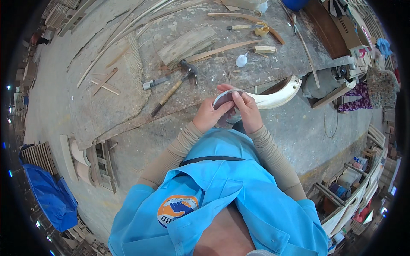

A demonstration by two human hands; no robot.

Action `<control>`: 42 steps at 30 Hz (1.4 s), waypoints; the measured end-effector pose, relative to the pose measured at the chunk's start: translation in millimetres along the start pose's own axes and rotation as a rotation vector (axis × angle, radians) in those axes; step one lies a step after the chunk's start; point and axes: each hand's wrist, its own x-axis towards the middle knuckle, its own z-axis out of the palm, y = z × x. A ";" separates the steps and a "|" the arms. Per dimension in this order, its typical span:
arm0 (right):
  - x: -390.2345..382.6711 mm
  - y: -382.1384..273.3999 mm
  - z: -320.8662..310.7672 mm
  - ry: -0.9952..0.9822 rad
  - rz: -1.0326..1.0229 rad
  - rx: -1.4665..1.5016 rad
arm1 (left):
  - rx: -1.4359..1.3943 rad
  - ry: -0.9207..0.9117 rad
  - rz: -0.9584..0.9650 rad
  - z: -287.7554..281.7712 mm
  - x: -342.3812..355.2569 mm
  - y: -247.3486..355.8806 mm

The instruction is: The person uses a chisel to clean the edges of a curved wooden piece, then applies glue to the holes and smooths the surface with a sanding disc. The person works on a single piece of wood on a workbench in a workshop.

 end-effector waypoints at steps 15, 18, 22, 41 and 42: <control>14.8 6.4 -157.5 0.567 -0.371 -0.809 | 0.529 0.163 0.251 -36.6 5.3 9.4; 24.4 33.6 -206.3 0.848 -0.190 -1.082 | 0.923 0.086 0.520 -43.1 12.9 0.5; 41.0 56.8 -205.5 1.005 0.109 -1.332 | 1.088 -0.003 0.583 -44.0 22.0 -8.3; 44.5 62.6 -189.8 1.081 0.028 -1.473 | 1.171 -0.240 0.681 -37.0 62.6 -9.2; 43.9 62.4 -188.7 1.078 0.025 -1.479 | 1.169 -0.253 0.694 -37.1 62.0 -11.5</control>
